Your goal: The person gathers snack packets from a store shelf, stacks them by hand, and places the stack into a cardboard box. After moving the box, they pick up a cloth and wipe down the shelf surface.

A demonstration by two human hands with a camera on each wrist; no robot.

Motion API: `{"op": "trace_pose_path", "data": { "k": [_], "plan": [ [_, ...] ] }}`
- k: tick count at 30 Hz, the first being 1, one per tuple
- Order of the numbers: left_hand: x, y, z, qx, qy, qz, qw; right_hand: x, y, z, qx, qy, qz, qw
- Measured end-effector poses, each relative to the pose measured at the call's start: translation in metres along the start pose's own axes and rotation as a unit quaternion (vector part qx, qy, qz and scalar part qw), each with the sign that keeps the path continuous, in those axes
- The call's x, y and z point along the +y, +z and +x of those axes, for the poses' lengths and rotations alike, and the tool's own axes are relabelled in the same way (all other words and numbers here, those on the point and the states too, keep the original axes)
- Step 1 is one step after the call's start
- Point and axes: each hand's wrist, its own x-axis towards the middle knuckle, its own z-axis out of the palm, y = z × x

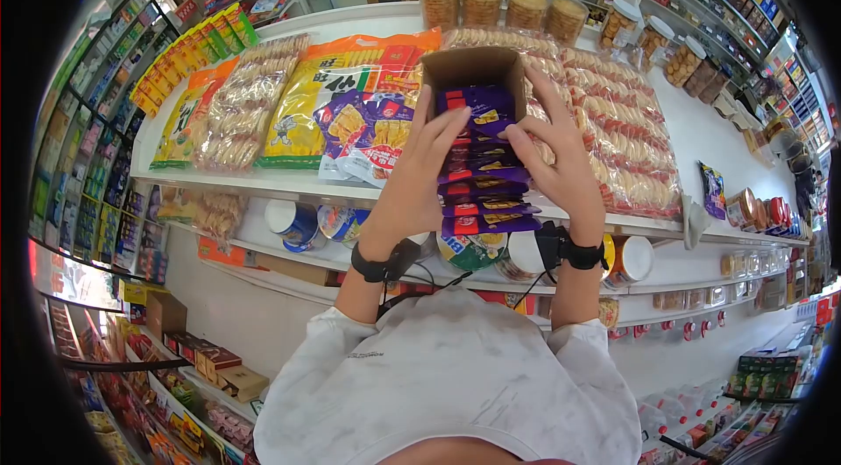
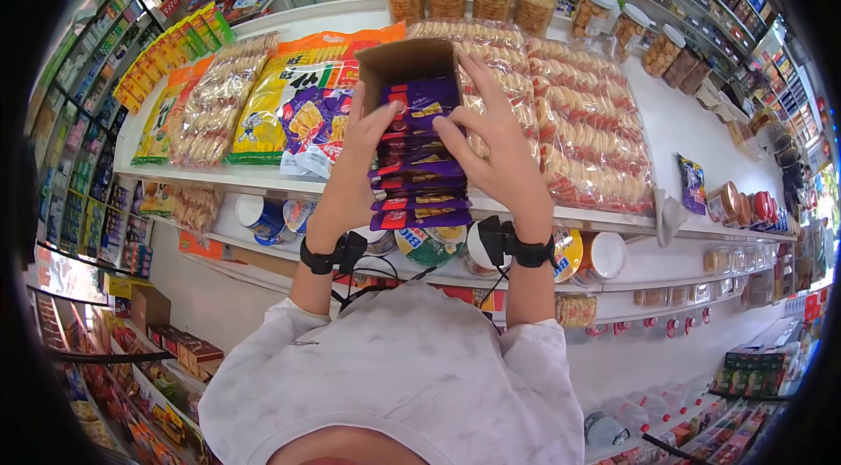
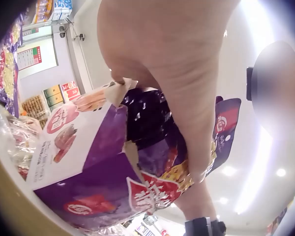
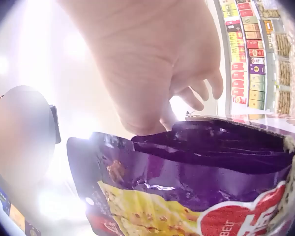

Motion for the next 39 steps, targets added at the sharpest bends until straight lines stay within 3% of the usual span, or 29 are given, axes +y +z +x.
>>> {"op": "trace_pose_path", "data": {
  "k": [6, 9, 12, 15, 18, 21, 22, 25, 26, 31, 32, 35, 38, 39],
  "plan": [
    [-0.002, 0.009, -0.010, -0.022, 0.032, 0.035, 0.999, -0.002, -0.001, 0.010, 0.103, -0.005, -0.069, 0.992],
    [0.004, 0.012, -0.013, -0.014, 0.039, 0.042, 0.998, -0.011, 0.002, 0.018, 0.117, -0.024, -0.174, 0.978],
    [0.001, 0.013, -0.016, -0.017, 0.062, 0.047, 0.997, -0.016, 0.005, 0.014, 0.064, 0.004, -0.208, 0.976],
    [-0.001, 0.013, -0.015, -0.025, 0.037, 0.039, 0.998, -0.008, 0.006, 0.011, 0.027, 0.038, -0.149, 0.988],
    [-0.012, 0.009, -0.007, -0.037, 0.065, 0.067, 0.995, 0.005, 0.007, 0.006, 0.032, 0.044, -0.109, 0.992],
    [-0.008, 0.009, 0.011, 0.057, 0.043, 0.003, 0.997, 0.002, -0.002, 0.005, 0.091, 0.073, 0.074, 0.990],
    [-0.015, 0.010, 0.017, 0.071, -0.008, -0.029, 0.997, 0.003, -0.001, 0.001, 0.130, 0.096, 0.137, 0.977],
    [-0.026, 0.016, 0.038, 0.151, -0.081, -0.112, 0.979, -0.001, -0.002, -0.007, 0.166, 0.108, 0.175, 0.965],
    [-0.032, 0.020, 0.043, 0.174, -0.073, -0.018, 0.982, -0.002, 0.000, -0.012, 0.153, 0.111, 0.166, 0.968],
    [-0.029, 0.046, 0.034, 0.124, -0.079, -0.102, 0.984, -0.010, 0.019, -0.036, 0.066, 0.156, 0.043, 0.985],
    [-0.032, 0.051, 0.027, 0.117, -0.073, -0.112, 0.984, -0.002, 0.027, -0.041, 0.031, 0.183, 0.143, 0.972],
    [-0.033, 0.049, 0.013, 0.096, -0.057, -0.120, 0.986, -0.005, 0.036, -0.056, 0.048, 0.223, 0.241, 0.943],
    [-0.014, 0.048, -0.001, 0.131, -0.087, -0.181, 0.971, -0.001, 0.033, -0.063, 0.009, 0.217, 0.240, 0.946],
    [-0.017, 0.048, -0.010, 0.115, -0.135, -0.170, 0.969, -0.001, 0.035, -0.065, 0.014, 0.206, 0.220, 0.953]
  ]
}}
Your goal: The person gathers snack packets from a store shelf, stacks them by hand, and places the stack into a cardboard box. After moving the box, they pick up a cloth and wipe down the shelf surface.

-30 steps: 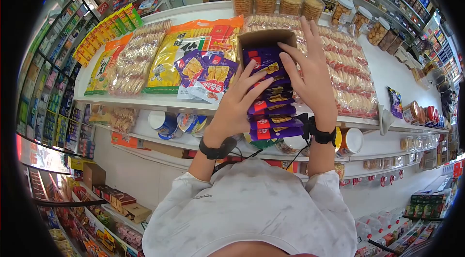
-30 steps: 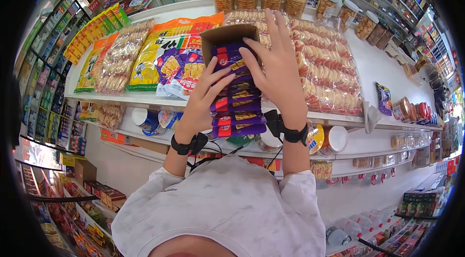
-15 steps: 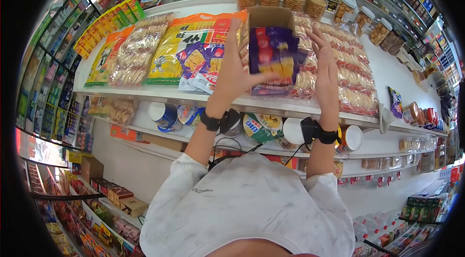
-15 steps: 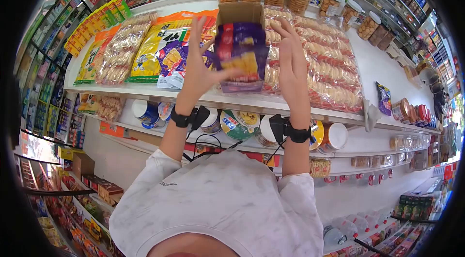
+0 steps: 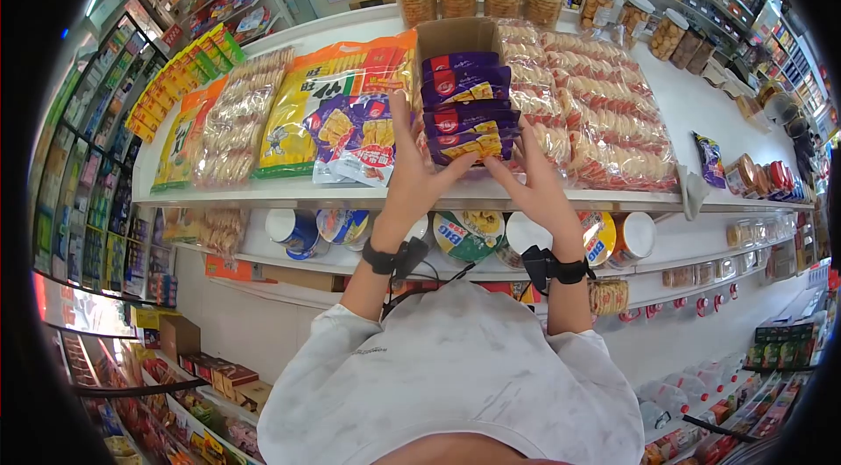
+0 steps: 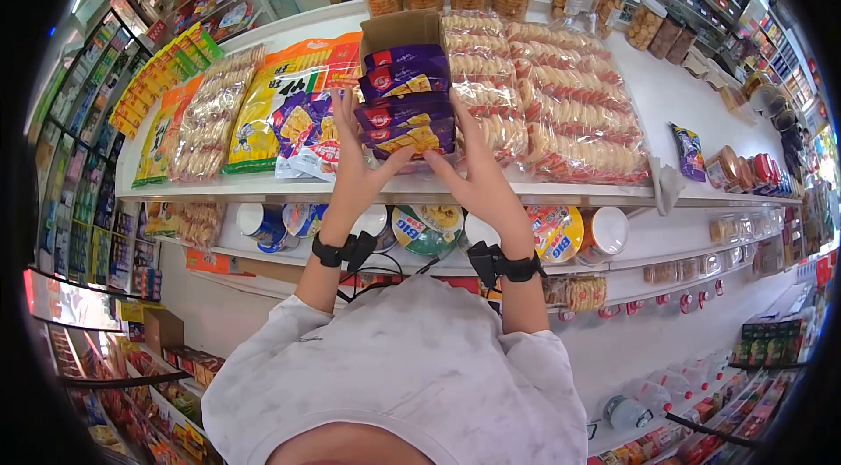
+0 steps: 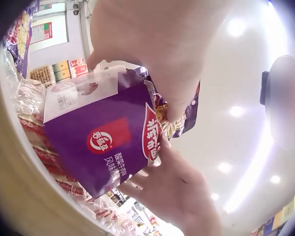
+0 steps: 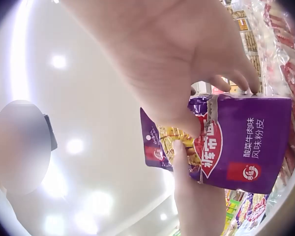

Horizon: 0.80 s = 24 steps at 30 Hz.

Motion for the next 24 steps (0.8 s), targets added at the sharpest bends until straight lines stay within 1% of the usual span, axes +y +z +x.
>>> {"op": "trace_pose_path", "data": {
  "k": [2, 5, 8, 11, 14, 15, 17, 18, 19, 20, 21, 23, 24],
  "plan": [
    [-0.015, -0.007, -0.013, -0.013, -0.093, 0.035, 0.995, 0.004, 0.003, -0.004, 0.016, -0.027, -0.041, 0.999],
    [0.002, -0.008, -0.014, -0.109, -0.176, -0.054, 0.977, 0.014, 0.018, -0.011, 0.064, 0.011, 0.065, 0.996],
    [-0.002, -0.001, -0.014, -0.072, -0.129, -0.041, 0.988, 0.034, 0.023, -0.015, 0.062, -0.022, -0.035, 0.997],
    [-0.015, 0.001, 0.000, -0.082, -0.068, -0.007, 0.994, 0.020, 0.018, -0.009, 0.069, -0.003, 0.004, 0.998],
    [-0.010, 0.008, 0.018, -0.072, -0.060, 0.007, 0.996, 0.008, 0.014, 0.004, 0.105, -0.012, -0.018, 0.994],
    [-0.011, 0.011, 0.035, -0.076, -0.031, 0.008, 0.997, 0.006, 0.013, 0.015, 0.127, -0.025, -0.015, 0.991],
    [-0.017, 0.021, 0.050, -0.068, -0.034, -0.027, 0.997, 0.005, 0.015, 0.032, 0.166, -0.036, -0.002, 0.985],
    [-0.021, 0.025, 0.052, -0.064, -0.040, -0.043, 0.996, 0.012, 0.015, 0.037, 0.169, -0.041, -0.010, 0.985],
    [-0.029, 0.027, 0.054, -0.064, -0.023, -0.015, 0.998, 0.025, 0.015, 0.043, 0.170, -0.048, -0.017, 0.984],
    [-0.034, 0.026, 0.051, -0.064, -0.032, -0.024, 0.997, 0.037, 0.015, 0.048, 0.171, -0.059, -0.024, 0.983],
    [-0.033, 0.025, 0.048, -0.062, -0.039, -0.032, 0.997, 0.040, 0.014, 0.050, 0.152, -0.056, -0.016, 0.987],
    [-0.038, 0.021, 0.045, -0.063, -0.015, -0.052, 0.997, 0.044, 0.015, 0.044, 0.158, -0.071, -0.053, 0.983],
    [-0.037, 0.019, 0.044, -0.055, -0.018, -0.042, 0.997, 0.042, 0.016, 0.041, 0.161, -0.075, -0.071, 0.981]
  ]
}}
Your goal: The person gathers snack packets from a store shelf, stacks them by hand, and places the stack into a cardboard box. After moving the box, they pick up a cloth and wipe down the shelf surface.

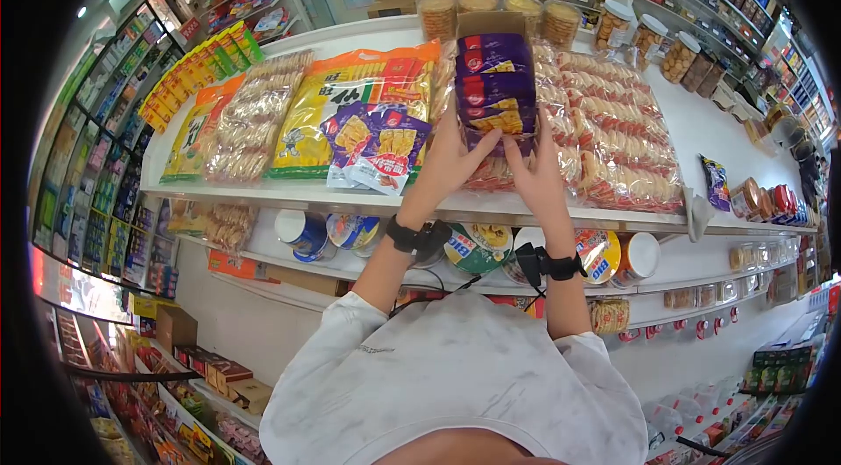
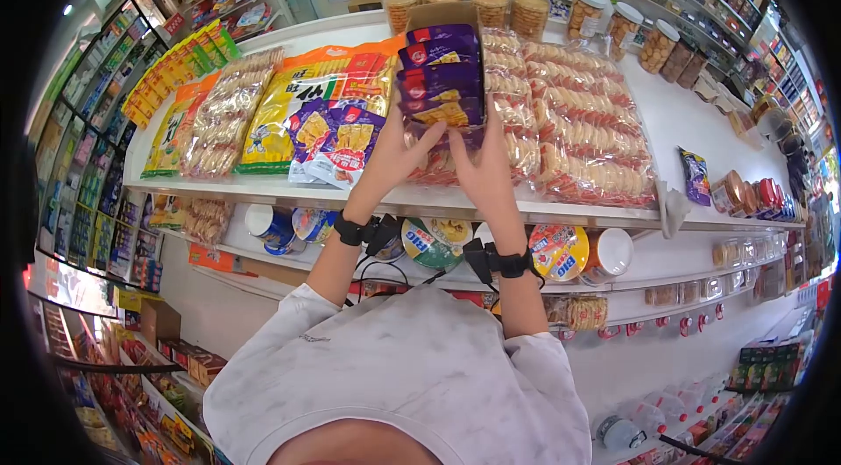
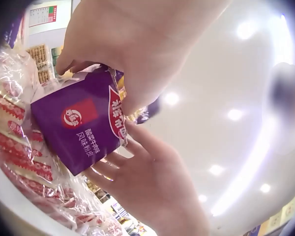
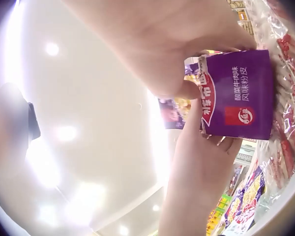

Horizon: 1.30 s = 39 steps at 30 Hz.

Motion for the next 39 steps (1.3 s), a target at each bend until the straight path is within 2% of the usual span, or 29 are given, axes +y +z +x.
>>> {"op": "trace_pose_path", "data": {
  "k": [1, 6, 7, 10, 13, 16, 17, 20, 23, 26, 28, 29, 31, 34, 35, 38, 39],
  "plan": [
    [0.003, -0.001, -0.003, 0.007, -0.005, 0.009, 1.000, -0.002, 0.001, -0.002, -0.003, 0.002, 0.028, 1.000],
    [0.009, -0.006, -0.011, 0.017, 0.007, 0.050, 0.999, -0.005, -0.002, -0.009, 0.037, -0.010, -0.008, 0.999],
    [0.012, -0.007, -0.014, 0.054, 0.045, 0.047, 0.996, -0.013, -0.006, -0.010, 0.052, -0.016, -0.011, 0.998],
    [0.013, -0.042, -0.026, 0.106, -0.043, 0.194, 0.974, -0.039, -0.021, -0.015, 0.116, -0.039, 0.015, 0.992],
    [-0.023, -0.092, -0.035, 0.142, -0.064, 0.322, 0.934, -0.058, -0.037, -0.024, 0.153, -0.070, 0.063, 0.984],
    [-0.048, -0.117, -0.052, 0.121, -0.124, 0.539, 0.824, -0.072, -0.038, -0.033, 0.070, -0.077, 0.061, 0.993],
    [-0.054, -0.123, -0.053, 0.122, -0.114, 0.531, 0.831, -0.075, -0.030, -0.031, 0.065, -0.110, 0.047, 0.991],
    [-0.053, -0.122, -0.056, 0.132, -0.110, 0.516, 0.839, -0.078, -0.015, -0.035, -0.024, -0.113, 0.040, 0.992],
    [-0.052, -0.123, -0.055, 0.150, -0.141, 0.435, 0.876, -0.075, 0.004, -0.040, -0.116, -0.075, 0.090, 0.986],
    [-0.061, -0.132, -0.054, 0.145, -0.178, 0.455, 0.860, -0.066, 0.020, -0.041, -0.211, -0.063, 0.080, 0.972],
    [-0.053, -0.133, -0.056, 0.150, -0.161, 0.508, 0.833, -0.051, 0.037, -0.041, -0.260, -0.041, 0.068, 0.962],
    [-0.051, -0.134, -0.057, 0.152, -0.152, 0.532, 0.819, -0.047, 0.046, -0.041, -0.262, -0.039, 0.060, 0.962],
    [-0.053, -0.139, -0.061, 0.205, -0.104, 0.522, 0.821, -0.043, 0.065, -0.042, -0.264, -0.037, 0.044, 0.963],
    [-0.071, -0.162, -0.066, 0.251, -0.061, 0.541, 0.801, -0.044, 0.093, -0.046, -0.212, -0.115, 0.011, 0.970],
    [-0.079, -0.171, -0.068, 0.260, -0.052, 0.552, 0.790, -0.044, 0.101, -0.045, -0.213, -0.106, -0.017, 0.971],
    [-0.066, -0.185, -0.065, 0.196, -0.283, 0.388, 0.855, -0.042, 0.127, -0.041, -0.214, -0.074, -0.112, 0.968],
    [-0.065, -0.187, -0.064, 0.218, -0.277, 0.340, 0.872, -0.042, 0.136, -0.040, -0.210, -0.061, -0.152, 0.964]
  ]
}}
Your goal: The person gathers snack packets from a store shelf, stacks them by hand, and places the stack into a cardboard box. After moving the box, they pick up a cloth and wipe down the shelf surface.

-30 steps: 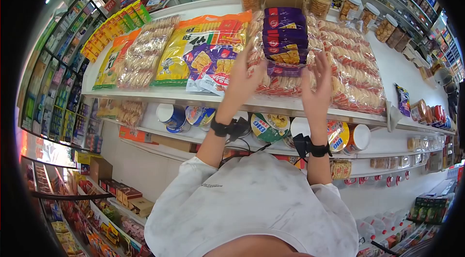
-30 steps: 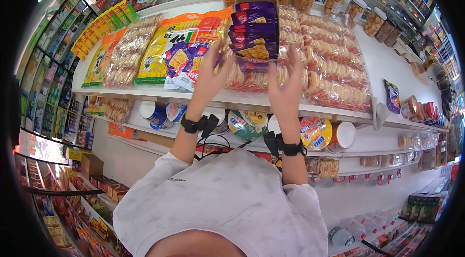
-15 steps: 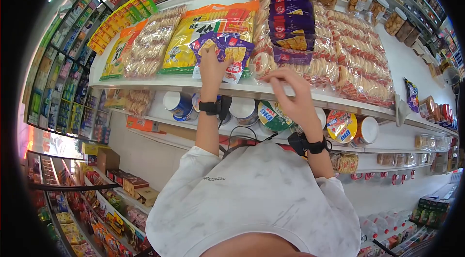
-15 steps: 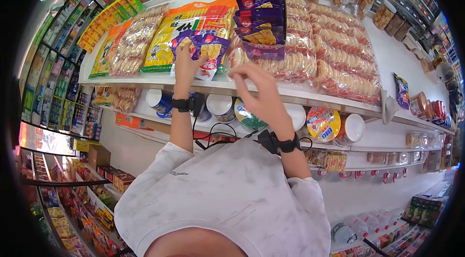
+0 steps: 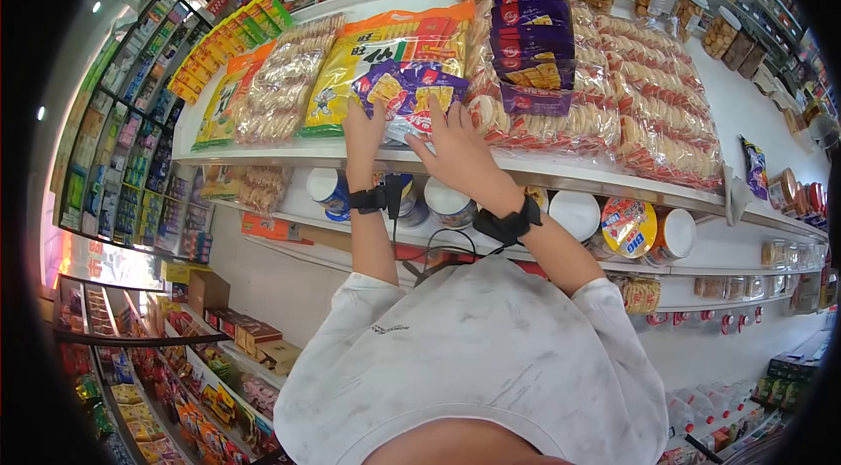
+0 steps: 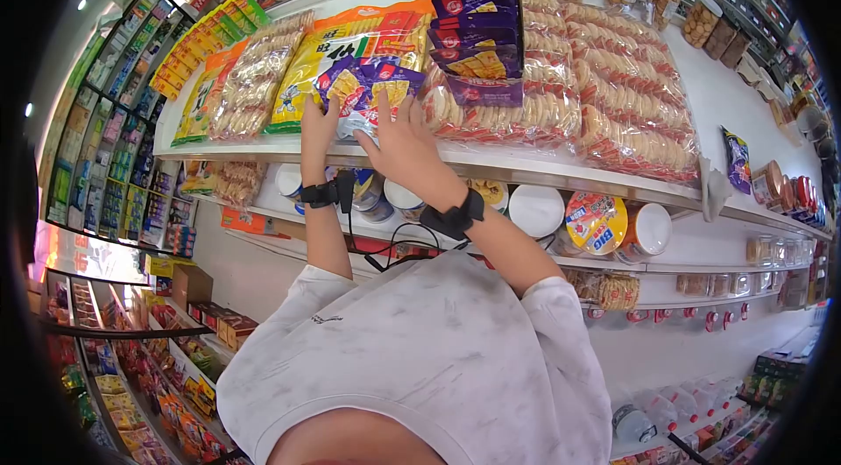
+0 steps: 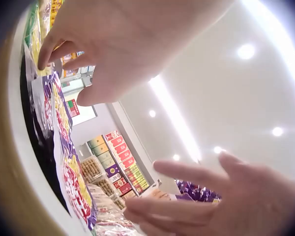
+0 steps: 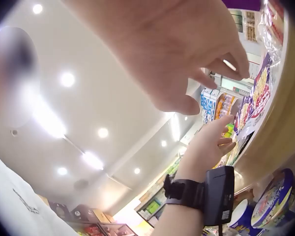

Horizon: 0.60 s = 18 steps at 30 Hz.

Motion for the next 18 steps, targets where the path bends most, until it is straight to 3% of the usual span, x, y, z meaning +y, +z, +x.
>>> {"op": "trace_pose_path", "data": {
  "k": [2, 7, 10, 13, 16, 18],
  "plan": [
    [-0.003, 0.001, 0.002, 0.008, -0.014, -0.111, 0.994, 0.000, 0.016, 0.011, -0.009, 0.027, -0.057, 0.998],
    [-0.005, -0.003, 0.009, 0.009, -0.032, -0.158, 0.987, 0.005, 0.039, 0.030, -0.036, 0.033, -0.180, 0.982],
    [0.006, -0.015, 0.015, -0.019, -0.065, -0.128, 0.989, 0.032, 0.052, 0.039, -0.027, -0.091, -0.084, 0.992],
    [0.016, -0.020, 0.019, -0.029, -0.073, -0.135, 0.988, 0.047, 0.055, 0.039, -0.069, -0.144, 0.017, 0.987],
    [0.023, -0.012, 0.013, -0.011, -0.068, -0.187, 0.980, 0.049, 0.050, 0.032, -0.061, -0.147, 0.026, 0.987],
    [0.018, -0.010, 0.013, -0.081, -0.047, -0.275, 0.957, 0.051, 0.041, 0.034, -0.092, -0.135, 0.114, 0.980]
  ]
}}
